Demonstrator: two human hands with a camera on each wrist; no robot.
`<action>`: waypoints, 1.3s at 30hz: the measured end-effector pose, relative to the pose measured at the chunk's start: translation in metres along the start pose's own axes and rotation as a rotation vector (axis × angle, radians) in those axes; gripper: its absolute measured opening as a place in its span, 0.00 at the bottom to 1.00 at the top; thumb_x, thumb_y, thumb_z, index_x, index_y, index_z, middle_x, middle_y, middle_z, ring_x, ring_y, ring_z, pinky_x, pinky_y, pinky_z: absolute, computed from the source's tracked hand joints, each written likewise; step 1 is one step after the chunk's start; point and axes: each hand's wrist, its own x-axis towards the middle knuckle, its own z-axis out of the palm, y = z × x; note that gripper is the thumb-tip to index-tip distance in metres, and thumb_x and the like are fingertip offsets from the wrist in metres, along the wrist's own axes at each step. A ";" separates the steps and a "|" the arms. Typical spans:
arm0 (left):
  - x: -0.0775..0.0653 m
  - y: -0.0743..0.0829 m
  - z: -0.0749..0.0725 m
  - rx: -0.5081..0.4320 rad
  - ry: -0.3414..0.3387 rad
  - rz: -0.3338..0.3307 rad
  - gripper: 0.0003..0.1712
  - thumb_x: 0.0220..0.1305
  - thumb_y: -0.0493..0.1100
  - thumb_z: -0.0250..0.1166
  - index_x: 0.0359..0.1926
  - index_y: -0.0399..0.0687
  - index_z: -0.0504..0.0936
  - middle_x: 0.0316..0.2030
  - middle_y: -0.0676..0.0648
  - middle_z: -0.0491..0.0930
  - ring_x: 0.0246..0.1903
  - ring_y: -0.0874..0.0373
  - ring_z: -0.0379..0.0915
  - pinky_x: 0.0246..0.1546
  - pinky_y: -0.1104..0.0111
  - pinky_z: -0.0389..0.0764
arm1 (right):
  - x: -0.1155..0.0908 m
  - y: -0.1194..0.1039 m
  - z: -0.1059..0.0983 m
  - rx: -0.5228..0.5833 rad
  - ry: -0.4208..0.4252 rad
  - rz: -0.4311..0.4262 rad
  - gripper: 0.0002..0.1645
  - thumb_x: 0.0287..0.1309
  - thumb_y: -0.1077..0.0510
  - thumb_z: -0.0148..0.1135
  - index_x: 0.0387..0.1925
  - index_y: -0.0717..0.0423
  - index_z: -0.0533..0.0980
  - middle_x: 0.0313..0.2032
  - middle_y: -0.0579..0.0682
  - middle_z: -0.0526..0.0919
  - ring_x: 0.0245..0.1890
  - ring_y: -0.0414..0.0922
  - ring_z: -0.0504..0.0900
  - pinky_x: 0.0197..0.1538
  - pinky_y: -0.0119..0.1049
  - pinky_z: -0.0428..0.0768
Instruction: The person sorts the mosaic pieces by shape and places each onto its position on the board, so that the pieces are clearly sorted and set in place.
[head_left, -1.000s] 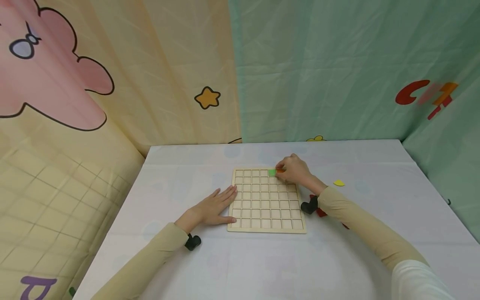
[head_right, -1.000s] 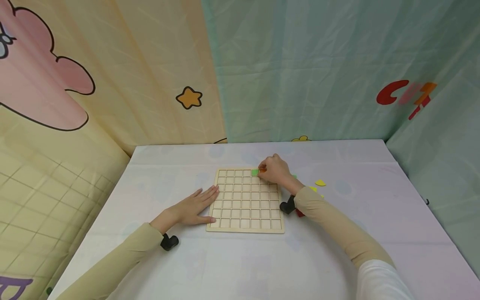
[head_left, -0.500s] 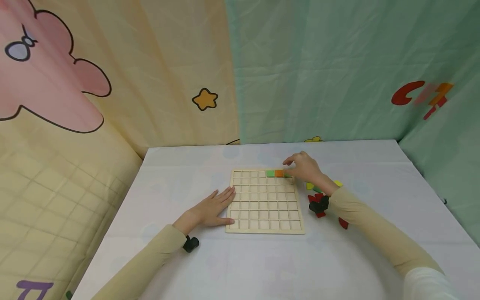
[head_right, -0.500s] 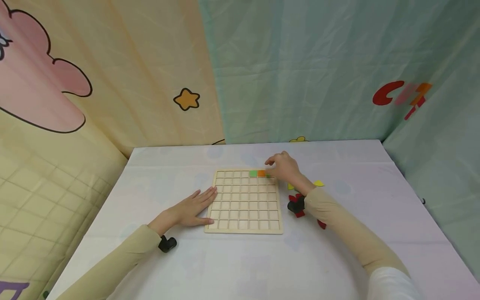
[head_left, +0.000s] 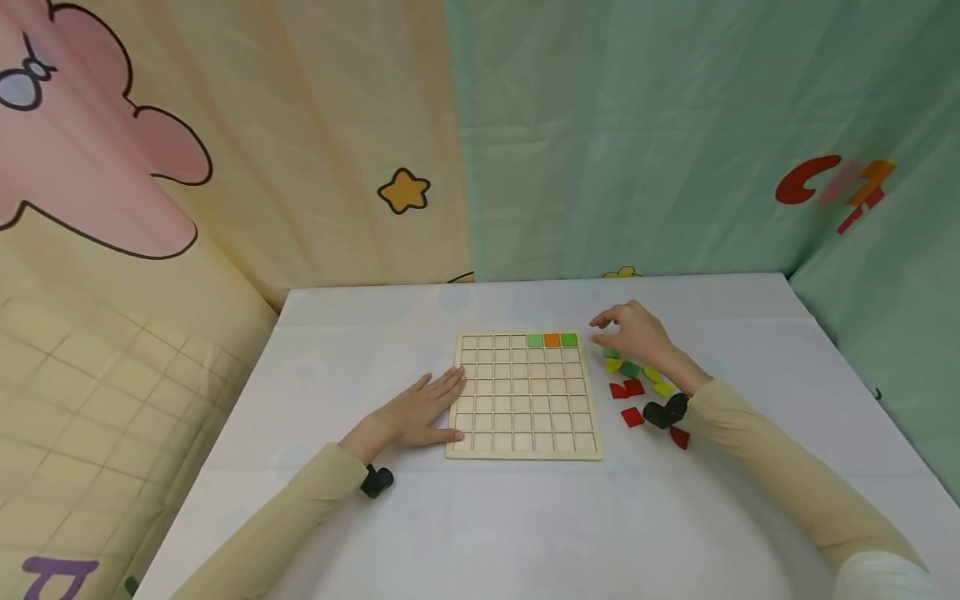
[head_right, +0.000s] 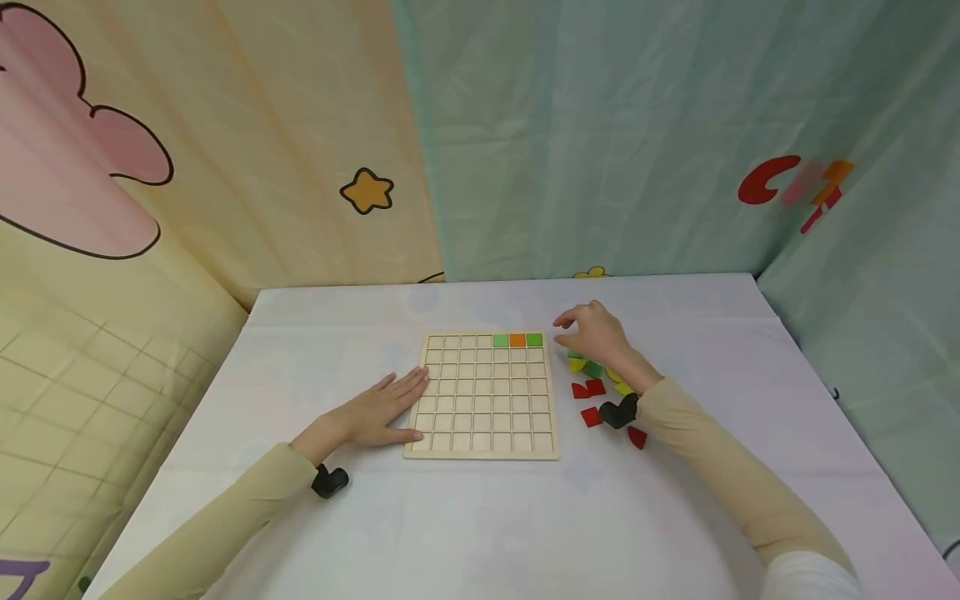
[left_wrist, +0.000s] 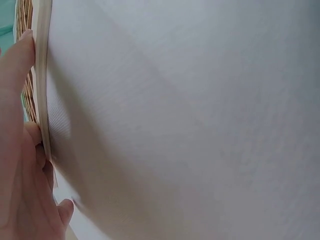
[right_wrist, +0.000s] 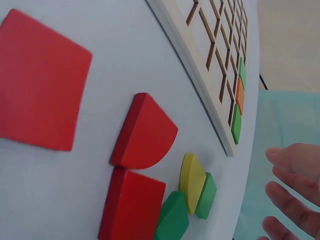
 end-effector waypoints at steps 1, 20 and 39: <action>0.000 0.000 0.000 -0.001 0.000 0.002 0.54 0.64 0.73 0.47 0.76 0.44 0.40 0.77 0.46 0.33 0.76 0.53 0.30 0.75 0.50 0.40 | -0.002 0.002 0.000 0.002 -0.005 0.007 0.19 0.58 0.52 0.66 0.48 0.57 0.82 0.45 0.57 0.83 0.50 0.55 0.72 0.50 0.53 0.75; 0.001 0.001 -0.003 -0.010 -0.007 -0.004 0.54 0.64 0.72 0.48 0.76 0.44 0.39 0.77 0.46 0.34 0.76 0.53 0.30 0.75 0.51 0.40 | -0.022 0.043 0.000 0.074 -0.027 0.017 0.20 0.58 0.56 0.66 0.50 0.61 0.80 0.45 0.60 0.84 0.49 0.57 0.76 0.55 0.55 0.75; 0.000 0.000 -0.001 -0.027 -0.003 0.005 0.55 0.64 0.72 0.49 0.76 0.43 0.39 0.77 0.45 0.34 0.76 0.53 0.30 0.75 0.50 0.40 | -0.034 0.052 0.005 0.066 -0.012 0.045 0.23 0.54 0.52 0.69 0.49 0.60 0.81 0.42 0.58 0.85 0.46 0.55 0.76 0.52 0.52 0.77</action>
